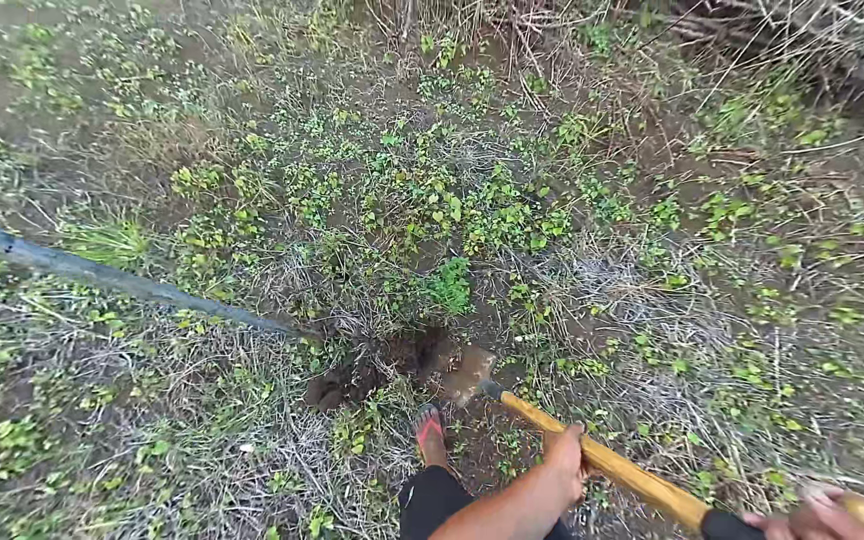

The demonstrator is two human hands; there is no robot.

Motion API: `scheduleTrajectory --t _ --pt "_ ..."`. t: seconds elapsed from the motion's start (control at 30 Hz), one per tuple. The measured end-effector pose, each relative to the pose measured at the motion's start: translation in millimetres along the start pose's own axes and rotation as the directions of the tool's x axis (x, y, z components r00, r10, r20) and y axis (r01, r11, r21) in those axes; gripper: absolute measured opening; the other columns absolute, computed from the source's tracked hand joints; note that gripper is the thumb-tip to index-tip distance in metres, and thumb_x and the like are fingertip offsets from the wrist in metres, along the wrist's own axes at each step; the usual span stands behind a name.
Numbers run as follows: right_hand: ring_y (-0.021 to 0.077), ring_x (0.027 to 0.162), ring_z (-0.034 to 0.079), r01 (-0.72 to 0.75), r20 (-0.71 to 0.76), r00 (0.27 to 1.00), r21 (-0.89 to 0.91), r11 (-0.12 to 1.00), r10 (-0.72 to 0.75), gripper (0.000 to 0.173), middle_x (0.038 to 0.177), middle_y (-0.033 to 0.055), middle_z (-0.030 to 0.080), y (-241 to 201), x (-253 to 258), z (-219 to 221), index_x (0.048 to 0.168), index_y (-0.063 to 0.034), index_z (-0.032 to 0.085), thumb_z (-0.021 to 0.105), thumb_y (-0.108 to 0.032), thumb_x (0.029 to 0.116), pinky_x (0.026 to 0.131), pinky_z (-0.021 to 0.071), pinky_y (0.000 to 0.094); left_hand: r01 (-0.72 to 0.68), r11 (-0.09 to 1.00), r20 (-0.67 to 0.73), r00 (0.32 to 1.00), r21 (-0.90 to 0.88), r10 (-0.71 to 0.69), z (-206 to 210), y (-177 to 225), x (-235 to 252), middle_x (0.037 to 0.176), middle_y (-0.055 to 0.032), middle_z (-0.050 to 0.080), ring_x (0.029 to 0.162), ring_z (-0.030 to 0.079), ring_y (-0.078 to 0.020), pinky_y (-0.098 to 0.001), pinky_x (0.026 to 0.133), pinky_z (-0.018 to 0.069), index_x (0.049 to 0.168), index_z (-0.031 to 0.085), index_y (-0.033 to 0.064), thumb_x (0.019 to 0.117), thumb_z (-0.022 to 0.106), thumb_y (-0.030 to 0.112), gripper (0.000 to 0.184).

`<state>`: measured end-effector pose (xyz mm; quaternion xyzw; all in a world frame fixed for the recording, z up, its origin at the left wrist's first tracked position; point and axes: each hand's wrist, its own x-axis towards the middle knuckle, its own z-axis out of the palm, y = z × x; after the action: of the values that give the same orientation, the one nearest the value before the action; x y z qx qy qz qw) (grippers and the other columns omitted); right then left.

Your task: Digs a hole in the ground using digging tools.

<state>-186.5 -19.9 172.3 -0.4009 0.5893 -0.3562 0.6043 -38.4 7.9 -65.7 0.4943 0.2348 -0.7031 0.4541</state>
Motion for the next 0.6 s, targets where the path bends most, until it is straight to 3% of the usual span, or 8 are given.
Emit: scheduleTrajectory --t 0.07,0.13,0.23,0.3,0.4,0.5,0.6 --pt "0.0201 0.062 0.07 -0.053 -0.042 0.998 0.039 0.998 0.054 0.008 0.066 -0.0002 0.065 43.0 22.4 -12.9 0.109 -0.0096 0.057 0.053 -0.016 0.1044 0.075 0.064 0.0497 -0.016 1.0 -0.018 1.0 0.023 0.016 1.0 -22.3 19.8 0.1 -0.02 0.066 0.077 0.068 -0.0283 -0.0428 0.066 0.0598 0.135 0.049 0.0014 0.103 0.061 0.027 0.042" --pt "0.0174 0.052 0.064 -0.04 -0.134 0.99 0.107 0.993 0.054 0.009 0.062 0.0003 0.061 99.8 45.9 -24.7 0.109 -0.0064 0.056 0.056 -0.01 0.1005 0.059 0.063 0.0419 -0.012 0.993 -0.006 1.0 0.117 0.013 6.5 -48.4 22.7 0.093 -0.0178 0.068 0.071 0.068 -0.0261 -0.0402 0.064 0.06 0.128 0.054 0.0009 0.1052 0.056 0.032 0.038" --pt "0.0179 0.049 0.062 -0.023 -0.151 0.987 0.218 0.976 0.057 0.014 0.061 0.0033 0.06 136.0 63.2 -62.3 0.109 -0.0032 0.059 0.062 -0.007 0.0953 0.054 0.0611 0.0393 -0.06 0.948 0.118 0.993 0.312 0.025 30.4 -90.0 -10.0 0.081 -0.0123 0.069 0.064 0.068 -0.0213 -0.0357 0.06 0.0589 0.119 0.058 0.0025 0.1091 0.046 0.041 0.041" --pt "0.0172 0.05 0.061 -0.059 -0.157 0.982 0.268 0.962 0.104 0.014 0.061 0.0034 0.06 143.0 58.8 -85.5 0.108 -0.0028 0.06 0.063 -0.009 0.0955 0.055 0.0608 0.0383 -0.099 0.896 0.187 0.982 0.432 0.018 46.7 -119.9 -34.8 0.088 -0.0109 0.071 0.074 0.069 -0.0205 -0.0375 0.067 0.059 0.124 0.058 0.0039 0.1088 0.045 0.042 0.043" --pt "0.0168 0.051 0.062 -0.104 -0.142 0.976 0.349 0.931 0.163 0.013 0.063 0.0043 0.06 145.1 52.4 -93.2 0.106 -0.0015 0.062 0.063 -0.011 0.0977 0.055 0.0606 0.0359 -0.125 0.814 0.158 0.987 0.567 0.041 64.5 -142.3 -65.1 0.1 -0.0134 0.069 0.087 0.07 -0.0238 -0.0436 0.078 0.0592 0.137 0.05 0.0045 0.1096 0.039 0.049 0.053" --pt "0.0166 0.055 0.063 -0.134 -0.092 0.979 0.395 0.909 0.185 0.014 0.067 0.0061 0.062 141.1 44.4 -79.6 0.107 0.0003 0.062 0.063 -0.011 0.0984 0.056 0.0599 0.0346 -0.181 0.705 0.088 0.982 0.686 0.166 70.4 -143.2 -93.3 0.094 -0.0153 0.069 0.073 0.07 -0.0259 -0.0439 0.065 0.0607 0.135 0.051 0.0049 0.1113 0.031 0.051 0.056" --pt "0.0188 0.064 0.068 -0.138 -0.043 0.985 0.39 0.91 0.168 0.017 0.075 0.0097 0.068 132.1 40.1 -57.8 0.109 0.002 0.064 0.063 -0.012 0.0988 0.063 0.0613 0.0357 -0.278 0.516 0.104 0.935 0.811 0.34 62.0 -131.7 -107.4 0.109 -0.0205 0.067 0.081 0.069 -0.0288 -0.0485 0.073 0.0599 0.151 0.043 0.0055 0.1121 0.028 0.047 0.059"
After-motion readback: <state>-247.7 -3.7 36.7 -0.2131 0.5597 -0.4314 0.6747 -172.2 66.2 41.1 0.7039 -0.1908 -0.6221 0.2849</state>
